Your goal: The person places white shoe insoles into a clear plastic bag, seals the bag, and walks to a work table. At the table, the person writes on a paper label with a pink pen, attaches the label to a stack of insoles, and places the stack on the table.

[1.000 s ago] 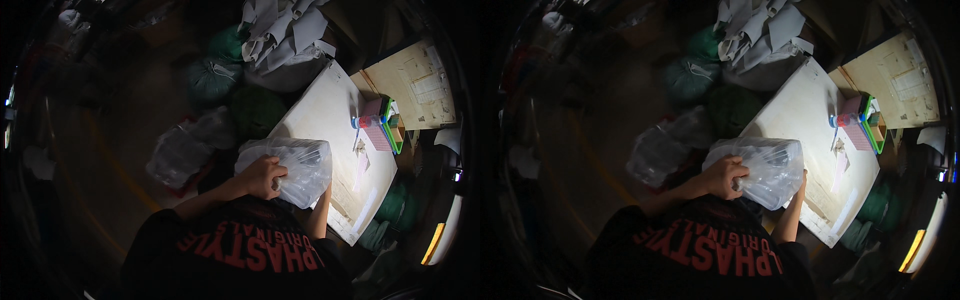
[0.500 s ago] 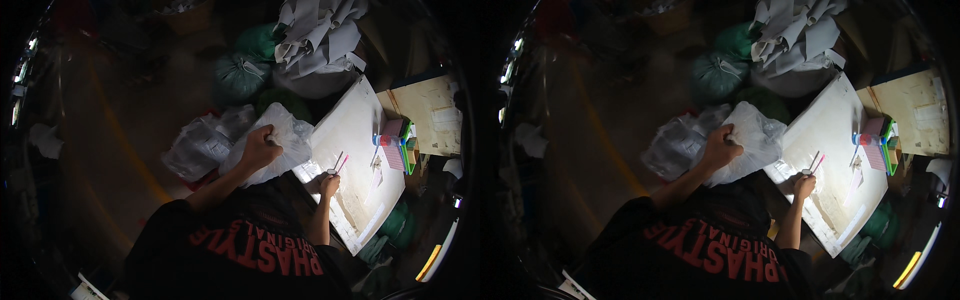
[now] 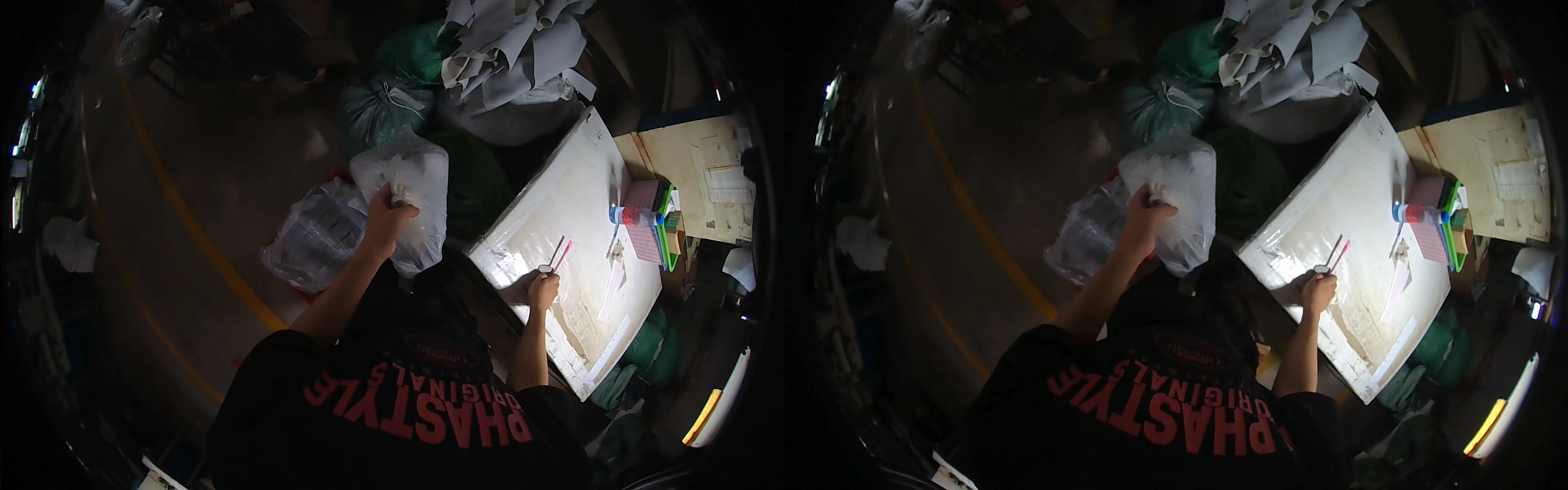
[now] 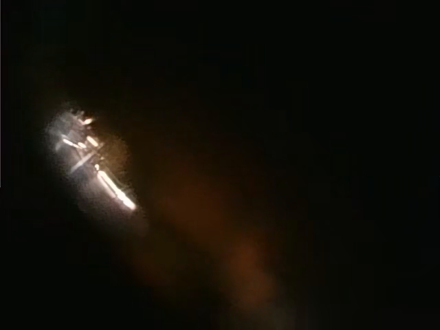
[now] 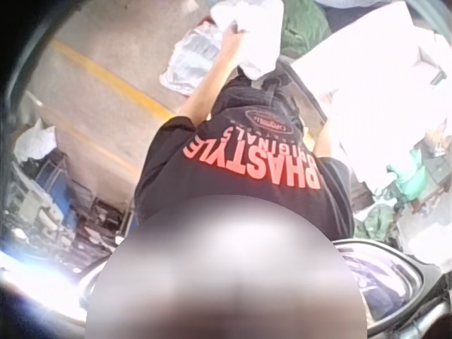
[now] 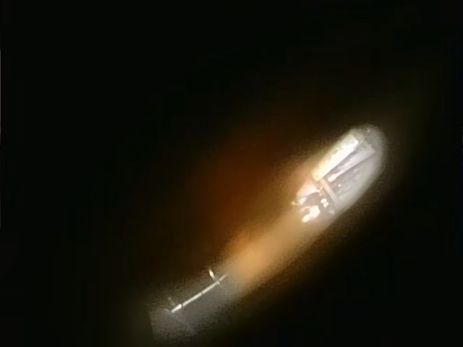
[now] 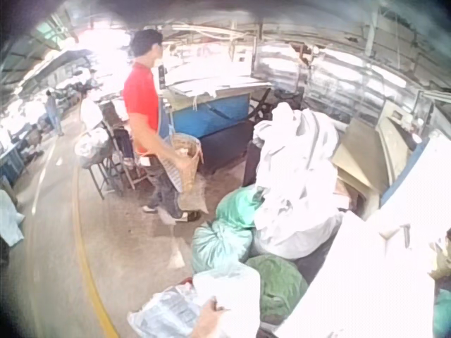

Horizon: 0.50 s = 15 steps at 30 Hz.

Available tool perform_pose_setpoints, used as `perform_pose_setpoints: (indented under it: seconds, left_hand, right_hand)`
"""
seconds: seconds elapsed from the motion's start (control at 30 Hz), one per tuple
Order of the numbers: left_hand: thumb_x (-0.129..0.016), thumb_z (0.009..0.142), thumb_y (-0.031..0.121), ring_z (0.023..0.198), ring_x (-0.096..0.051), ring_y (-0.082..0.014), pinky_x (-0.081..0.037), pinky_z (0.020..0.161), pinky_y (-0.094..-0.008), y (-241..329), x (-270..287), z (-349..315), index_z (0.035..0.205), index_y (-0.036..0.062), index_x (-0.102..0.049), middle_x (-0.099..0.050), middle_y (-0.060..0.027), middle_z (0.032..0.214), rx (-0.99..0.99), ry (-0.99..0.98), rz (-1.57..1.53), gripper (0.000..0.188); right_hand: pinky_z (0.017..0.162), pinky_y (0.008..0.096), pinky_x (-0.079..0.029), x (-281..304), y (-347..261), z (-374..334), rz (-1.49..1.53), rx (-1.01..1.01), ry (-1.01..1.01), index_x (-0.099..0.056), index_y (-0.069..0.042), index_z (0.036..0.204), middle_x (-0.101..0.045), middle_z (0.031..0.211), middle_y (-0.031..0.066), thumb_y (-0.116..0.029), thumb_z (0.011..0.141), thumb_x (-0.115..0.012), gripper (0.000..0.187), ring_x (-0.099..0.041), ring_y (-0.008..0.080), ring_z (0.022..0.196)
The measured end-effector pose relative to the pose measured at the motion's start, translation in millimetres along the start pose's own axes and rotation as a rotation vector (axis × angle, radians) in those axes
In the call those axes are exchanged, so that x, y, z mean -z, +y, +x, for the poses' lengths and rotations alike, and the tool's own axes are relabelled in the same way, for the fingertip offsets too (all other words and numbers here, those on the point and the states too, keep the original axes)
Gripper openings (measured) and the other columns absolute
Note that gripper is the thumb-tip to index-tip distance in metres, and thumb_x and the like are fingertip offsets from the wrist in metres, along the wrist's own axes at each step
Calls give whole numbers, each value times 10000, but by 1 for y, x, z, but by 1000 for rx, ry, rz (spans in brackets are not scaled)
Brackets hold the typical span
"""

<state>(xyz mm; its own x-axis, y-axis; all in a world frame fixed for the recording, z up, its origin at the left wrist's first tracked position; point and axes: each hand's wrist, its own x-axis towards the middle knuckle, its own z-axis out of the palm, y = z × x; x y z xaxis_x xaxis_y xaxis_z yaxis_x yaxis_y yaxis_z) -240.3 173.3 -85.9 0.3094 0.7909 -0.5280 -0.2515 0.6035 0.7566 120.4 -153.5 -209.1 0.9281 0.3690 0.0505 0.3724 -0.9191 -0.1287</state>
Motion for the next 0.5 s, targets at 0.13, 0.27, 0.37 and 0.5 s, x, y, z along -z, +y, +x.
perform_pose_setpoints:
  seconds: [0.13, 0.27, 0.37, 0.5]
  left_hand:
    - [-730, 794, 8, 1069, -676, -241, -512, 946, -354, -43, 82, 38, 1298, 15, -621, -703, -99, 1148, -195, -9, 157, 516]
    - [-708, 825, 235, 1135, -686, -408, -518, 1016, -474, -121, 218, 56, 1442, -2, -552, -685, -290, 1275, -6, 297, 1251, 679]
    - [-656, 881, 274, 1175, -689, -399, -521, 1047, -509, -174, 298, 37, 1481, -2, -551, -667, -270, 1360, 258, 243, 1227, 669]
    - [-622, 964, 324, 1119, -713, -319, -562, 995, -470, -207, 341, -13, 1321, 3, -675, -718, -191, 1287, 457, -54, 978, 483]
  right_hand:
    - [896, 619, -532, 2, 5, 5, 44, 15, -59, -553, 41, 1154, -686, 1113, 343, -266, 1000, -544, 343, -673, 552, 1015]
    - [898, 620, -534, 7, 3, 6, 28, -16, -110, -548, 47, 1156, -686, 1121, 351, -269, 1003, -537, 351, -676, 552, 1031]
    - [897, 620, -534, 10, -4, 3, 22, -14, -82, -549, 45, 1161, -686, 1121, 353, -273, 1003, -534, 355, -677, 552, 1027]
    - [886, 619, -538, 12, -9, 1, 12, -21, -67, -553, 40, 1174, -696, 1101, 343, -285, 1005, -525, 367, -686, 546, 1003]
